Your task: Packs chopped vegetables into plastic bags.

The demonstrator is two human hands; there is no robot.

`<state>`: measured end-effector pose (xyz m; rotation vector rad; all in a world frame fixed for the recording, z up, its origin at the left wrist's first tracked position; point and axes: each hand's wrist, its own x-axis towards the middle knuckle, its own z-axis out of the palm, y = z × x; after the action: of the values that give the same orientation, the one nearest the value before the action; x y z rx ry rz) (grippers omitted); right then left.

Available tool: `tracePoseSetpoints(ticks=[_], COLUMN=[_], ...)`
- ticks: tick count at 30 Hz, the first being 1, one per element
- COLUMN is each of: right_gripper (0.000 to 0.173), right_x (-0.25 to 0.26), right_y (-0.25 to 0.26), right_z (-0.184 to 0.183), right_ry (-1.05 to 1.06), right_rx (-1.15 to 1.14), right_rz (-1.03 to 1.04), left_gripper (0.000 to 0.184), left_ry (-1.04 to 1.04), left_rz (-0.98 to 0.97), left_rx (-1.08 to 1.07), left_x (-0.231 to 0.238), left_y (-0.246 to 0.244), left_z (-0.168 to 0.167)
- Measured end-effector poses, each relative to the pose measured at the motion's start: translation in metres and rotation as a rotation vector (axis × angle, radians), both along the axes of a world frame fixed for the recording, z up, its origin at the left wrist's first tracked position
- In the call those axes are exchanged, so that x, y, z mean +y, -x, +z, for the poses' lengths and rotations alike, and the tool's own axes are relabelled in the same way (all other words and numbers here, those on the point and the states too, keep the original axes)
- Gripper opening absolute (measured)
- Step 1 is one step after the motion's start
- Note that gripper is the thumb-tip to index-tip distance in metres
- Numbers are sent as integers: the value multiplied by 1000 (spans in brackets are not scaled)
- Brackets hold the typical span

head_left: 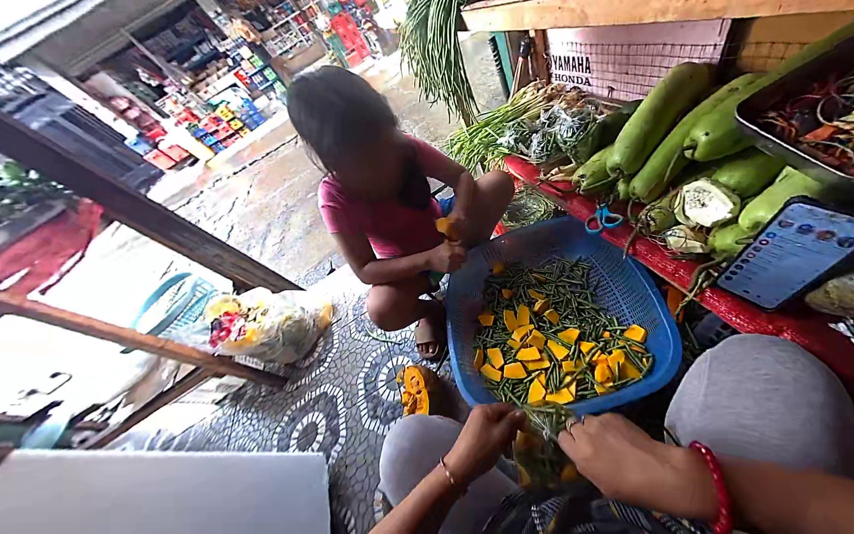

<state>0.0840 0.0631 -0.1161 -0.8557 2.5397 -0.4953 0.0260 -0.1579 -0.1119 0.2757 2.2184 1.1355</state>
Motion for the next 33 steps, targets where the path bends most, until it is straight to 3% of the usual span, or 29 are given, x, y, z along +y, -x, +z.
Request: tracePoseSetpoints(ticks=[2, 3, 5, 8, 11, 15, 19, 22, 25, 28, 31, 33], right_gripper=[8, 6, 9, 18, 24, 25, 21, 20, 21, 25, 26, 22], right_x=[-8, -12, -15, -3, 5, 19, 23, 23, 17, -5, -27, -35], right_y=[-13, -13, 2, 27, 32, 28, 26, 33, 45, 43, 36, 37], right_z=[-15, -19, -18, 5, 11, 18, 27, 35, 24, -4, -34, -48], right_ry=[111, 194, 364, 523, 659, 862, 1062, 1013, 922, 769, 643, 570], right_rx=[347, 531, 849, 948, 929, 628, 151, 26, 110, 357, 568, 737], right_rz=[8, 8, -6, -98, -194, -289, -466, -511, -554, -590, -564, -536], left_gripper=[23, 23, 22, 24, 20, 11, 12, 12, 15, 25, 20, 22], left_ry=[-211, -286, -350, -322, -305, -201, -255, -247, -95, 32, -227, -411], left_rz=[204, 219, 29, -422, -495, -285, -153, -173, -169, -62, 227, 388], left_rx=[-354, -382, -225, 143, 507, 1091, 1354, 1427, 1293, 664, -79, -368], left_x=[11, 14, 15, 13, 18, 33, 45, 47, 48, 44, 37, 35], left_y=[3, 4, 9, 20, 16, -2, -6, 5, 16, 22, 31, 24], left_z=[8, 11, 18, 39, 51, 44, 32, 30, 28, 24, 13, 10])
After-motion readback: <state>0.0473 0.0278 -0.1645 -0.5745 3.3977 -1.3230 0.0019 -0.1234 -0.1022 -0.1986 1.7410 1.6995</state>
